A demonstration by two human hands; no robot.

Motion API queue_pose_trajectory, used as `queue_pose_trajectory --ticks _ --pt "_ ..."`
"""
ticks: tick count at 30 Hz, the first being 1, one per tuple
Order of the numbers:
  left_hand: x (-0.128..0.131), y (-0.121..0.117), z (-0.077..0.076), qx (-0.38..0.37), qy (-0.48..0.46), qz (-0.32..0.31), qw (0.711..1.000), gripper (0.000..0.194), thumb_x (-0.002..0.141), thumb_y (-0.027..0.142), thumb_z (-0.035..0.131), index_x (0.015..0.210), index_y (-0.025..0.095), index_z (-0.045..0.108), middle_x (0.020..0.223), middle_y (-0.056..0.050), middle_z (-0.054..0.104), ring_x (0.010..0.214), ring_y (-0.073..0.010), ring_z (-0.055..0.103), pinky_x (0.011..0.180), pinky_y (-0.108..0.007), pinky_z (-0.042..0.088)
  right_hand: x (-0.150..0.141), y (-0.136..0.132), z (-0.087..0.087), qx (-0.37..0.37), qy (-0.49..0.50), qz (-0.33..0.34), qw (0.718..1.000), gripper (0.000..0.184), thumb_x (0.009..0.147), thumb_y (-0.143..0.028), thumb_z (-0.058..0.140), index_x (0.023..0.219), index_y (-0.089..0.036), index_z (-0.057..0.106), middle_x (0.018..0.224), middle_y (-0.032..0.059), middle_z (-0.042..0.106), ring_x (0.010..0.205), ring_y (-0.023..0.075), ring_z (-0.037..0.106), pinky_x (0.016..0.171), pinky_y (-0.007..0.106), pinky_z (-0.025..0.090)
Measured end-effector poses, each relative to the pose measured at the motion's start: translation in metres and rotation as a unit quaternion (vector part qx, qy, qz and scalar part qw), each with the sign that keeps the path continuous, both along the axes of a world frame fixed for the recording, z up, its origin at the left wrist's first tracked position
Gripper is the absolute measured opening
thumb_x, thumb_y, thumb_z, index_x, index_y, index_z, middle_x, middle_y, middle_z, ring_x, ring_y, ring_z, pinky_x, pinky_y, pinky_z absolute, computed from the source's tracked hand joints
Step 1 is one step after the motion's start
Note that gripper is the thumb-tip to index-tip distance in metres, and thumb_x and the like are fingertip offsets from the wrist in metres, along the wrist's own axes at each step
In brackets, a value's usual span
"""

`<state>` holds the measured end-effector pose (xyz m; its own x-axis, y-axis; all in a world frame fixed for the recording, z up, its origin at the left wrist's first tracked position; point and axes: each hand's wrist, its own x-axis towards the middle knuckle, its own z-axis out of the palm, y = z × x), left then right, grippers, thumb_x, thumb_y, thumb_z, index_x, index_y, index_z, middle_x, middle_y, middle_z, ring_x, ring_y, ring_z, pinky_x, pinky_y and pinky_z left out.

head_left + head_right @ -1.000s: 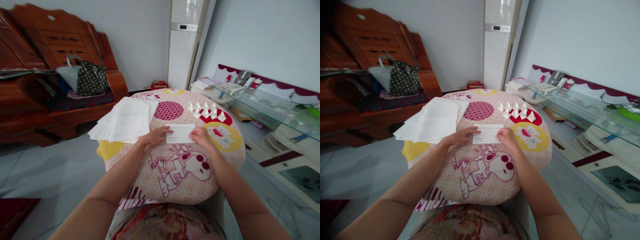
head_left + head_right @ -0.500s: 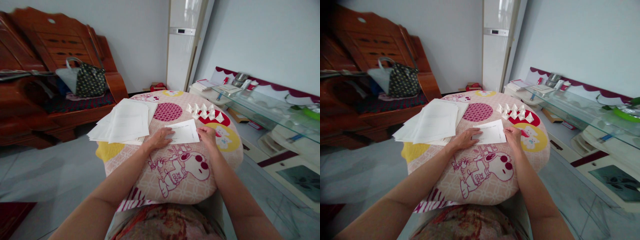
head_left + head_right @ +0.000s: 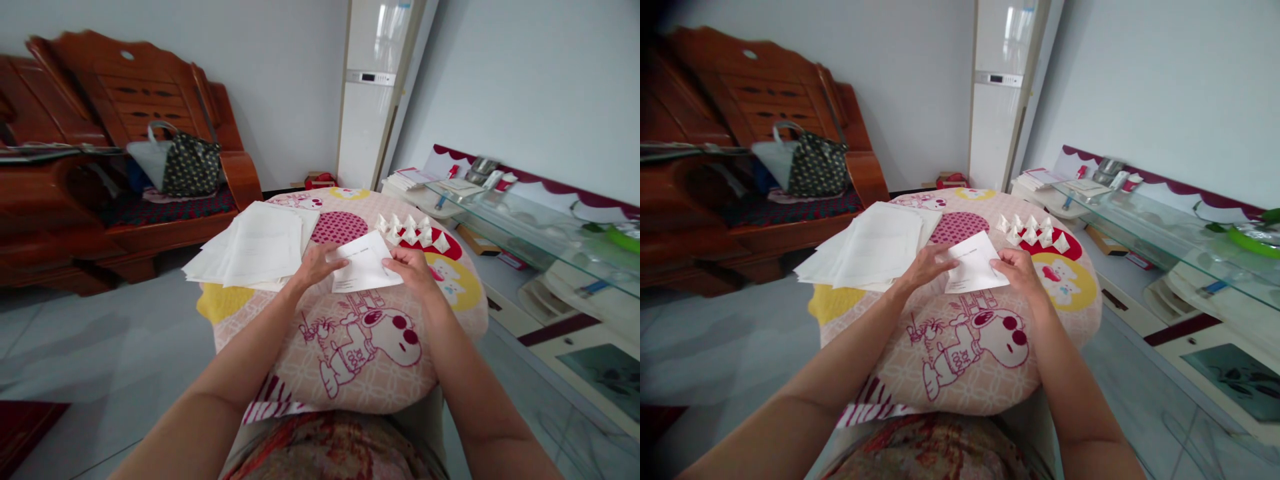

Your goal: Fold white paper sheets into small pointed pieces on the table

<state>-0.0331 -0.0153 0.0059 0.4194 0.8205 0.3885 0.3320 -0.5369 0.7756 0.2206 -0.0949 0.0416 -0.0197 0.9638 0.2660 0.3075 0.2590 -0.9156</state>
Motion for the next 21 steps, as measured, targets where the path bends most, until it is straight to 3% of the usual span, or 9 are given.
queue_pose_trajectory --ticks 3,6,10,15,18,21 --pt "-0.005 -0.003 0.005 -0.112 -0.097 -0.027 0.989 0.037 0.079 0.050 0.075 0.072 0.014 0.069 0.069 -0.003 0.068 0.064 -0.0149 0.061 0.057 -0.025 0.047 0.000 0.004 0.014 -0.004 0.010 0.012 1.000 0.033 0.076 -0.049 0.073 0.068 -0.018 0.064 0.061 -0.0027 0.052 0.057 0.0113 0.042 0.052 0.025 0.031" --pt "-0.007 -0.004 0.006 -0.186 -0.222 -0.008 0.957 0.041 0.070 0.050 0.082 0.068 0.013 0.065 0.061 0.001 0.062 0.053 -0.0092 0.051 0.048 -0.021 0.036 0.005 0.009 0.020 -0.019 0.006 0.026 0.999 0.032 0.072 -0.049 0.078 0.072 -0.019 0.066 0.065 -0.0004 0.059 0.063 0.0137 0.049 0.056 0.026 0.039" --pt "-0.011 -0.006 0.009 -0.251 -0.282 -0.028 0.925 0.037 0.063 0.044 0.087 0.075 0.013 0.071 0.069 -0.002 0.070 0.059 -0.0123 0.060 0.055 -0.023 0.046 0.010 0.015 0.023 -0.010 0.035 -0.008 0.999 0.028 0.065 -0.043 0.080 0.073 -0.019 0.068 0.070 0.0017 0.066 0.065 0.0158 0.055 0.060 0.029 0.045" --pt "-0.025 -0.012 0.014 -0.337 -0.228 -0.155 0.900 0.031 0.066 0.036 0.085 0.085 0.013 0.077 0.079 -0.008 0.076 0.066 -0.0174 0.067 0.064 -0.030 0.053 0.014 0.020 0.052 -0.006 0.074 -0.021 0.997 0.020 0.063 -0.036 0.075 0.070 -0.019 0.068 0.064 0.0007 0.063 0.055 0.0129 0.051 0.055 0.027 0.042" --pt "-0.029 -0.012 0.014 -0.311 -0.218 -0.207 0.902 0.037 0.072 0.043 0.082 0.096 0.014 0.078 0.089 -0.010 0.077 0.075 -0.0196 0.070 0.071 -0.033 0.055 0.011 0.021 0.068 -0.053 0.094 0.033 0.994 0.021 0.061 -0.035 0.077 0.070 -0.018 0.069 0.063 0.0011 0.065 0.052 0.0127 0.051 0.052 0.027 0.040" --pt "-0.028 -0.007 0.012 -0.267 -0.234 -0.189 0.916 0.056 0.080 0.049 0.076 0.125 0.016 0.071 0.111 -0.014 0.075 0.093 -0.0237 0.071 0.081 -0.036 0.056 0.000 0.021 0.059 -0.140 0.066 0.125 0.980 0.024 0.063 -0.036 0.081 0.075 -0.016 0.072 0.065 0.0020 0.068 0.053 0.0130 0.055 0.052 0.026 0.041"
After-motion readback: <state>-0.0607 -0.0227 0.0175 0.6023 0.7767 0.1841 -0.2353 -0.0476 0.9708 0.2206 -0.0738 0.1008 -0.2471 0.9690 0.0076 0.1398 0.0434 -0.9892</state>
